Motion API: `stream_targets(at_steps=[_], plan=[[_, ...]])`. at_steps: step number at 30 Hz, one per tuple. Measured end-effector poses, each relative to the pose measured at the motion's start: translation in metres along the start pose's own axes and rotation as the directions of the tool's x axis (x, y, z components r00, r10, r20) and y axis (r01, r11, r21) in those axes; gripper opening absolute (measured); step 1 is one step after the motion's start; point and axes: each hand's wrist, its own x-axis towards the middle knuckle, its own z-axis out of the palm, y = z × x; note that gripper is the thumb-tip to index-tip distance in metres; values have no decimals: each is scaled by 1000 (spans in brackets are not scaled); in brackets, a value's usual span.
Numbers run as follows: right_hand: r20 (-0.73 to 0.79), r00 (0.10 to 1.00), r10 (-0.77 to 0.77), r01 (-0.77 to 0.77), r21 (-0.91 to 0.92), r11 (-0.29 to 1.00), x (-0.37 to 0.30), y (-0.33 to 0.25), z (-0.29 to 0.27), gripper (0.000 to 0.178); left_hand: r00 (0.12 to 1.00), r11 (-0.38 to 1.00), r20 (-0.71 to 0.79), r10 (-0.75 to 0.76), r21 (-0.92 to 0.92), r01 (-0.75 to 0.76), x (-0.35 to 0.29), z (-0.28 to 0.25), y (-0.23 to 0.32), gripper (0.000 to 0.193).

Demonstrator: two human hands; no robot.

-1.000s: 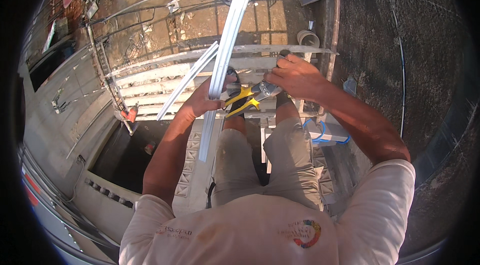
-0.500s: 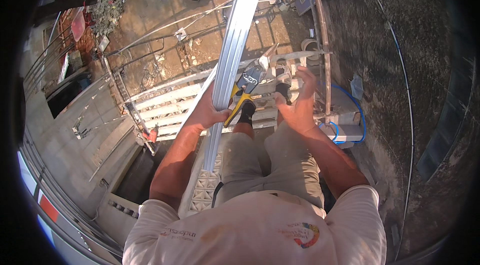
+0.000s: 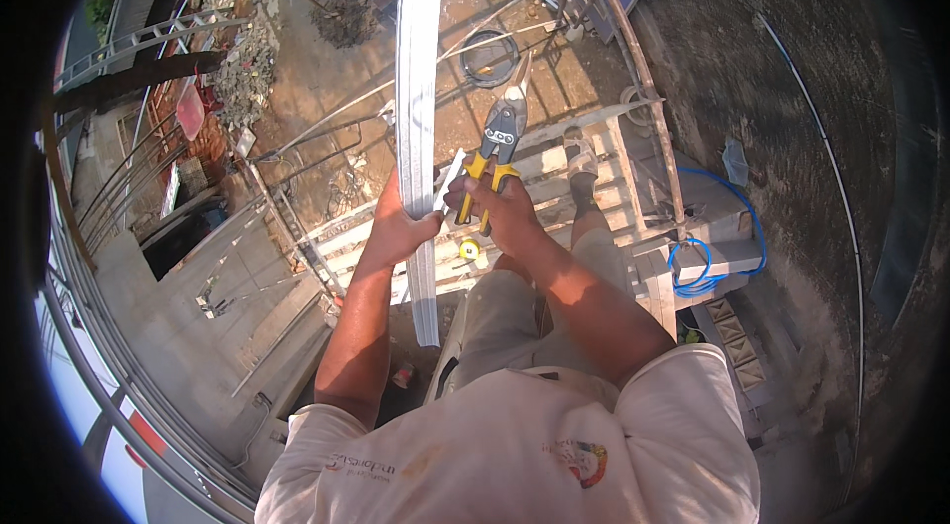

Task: The person measures and fits curved metal frame sections onto a roof structure using a tape measure and metal shears. They repeatedly measure spans, cut pieces to length, and place them into position on the curved frame.

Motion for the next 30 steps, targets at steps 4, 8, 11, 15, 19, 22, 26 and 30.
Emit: stream_targets(at_steps=[4,8,11,15,19,22,26,30], plan=[[-44,999,3,-3,-10,1000,4,-12,-5,30,985,972,116,126,186,-146,5,5,24,69],[-64,998,21,-25,-67,997,-8,-20,8,23,986,963,147,75,246,-110,26,15,41,70],[-32,999,-12,8,-102,995,-11,-21,15,13,983,975,168,-78,217,40,28,22,50,67],[-35,999,-28,22,-162,987,-11,-18,15,12,990,858,120,72,499,-123,22,29,64,57],[-76,993,-94,74,-236,969,-18,-20,23,15,976,899,175,129,395,-189,25,33,61,62],[-109,956,-272,224,-323,919,-15,-17,21,20,968,995,237,88,-68,-74,23,38,58,73],[7,978,-209,188,-468,864,-12,-26,4,32,965,942,260,43,-333,48,14,42,72,72],[94,952,-290,305,-327,894,-15,-33,4,47,956,937,176,233,-304,-173,14,39,92,53]])
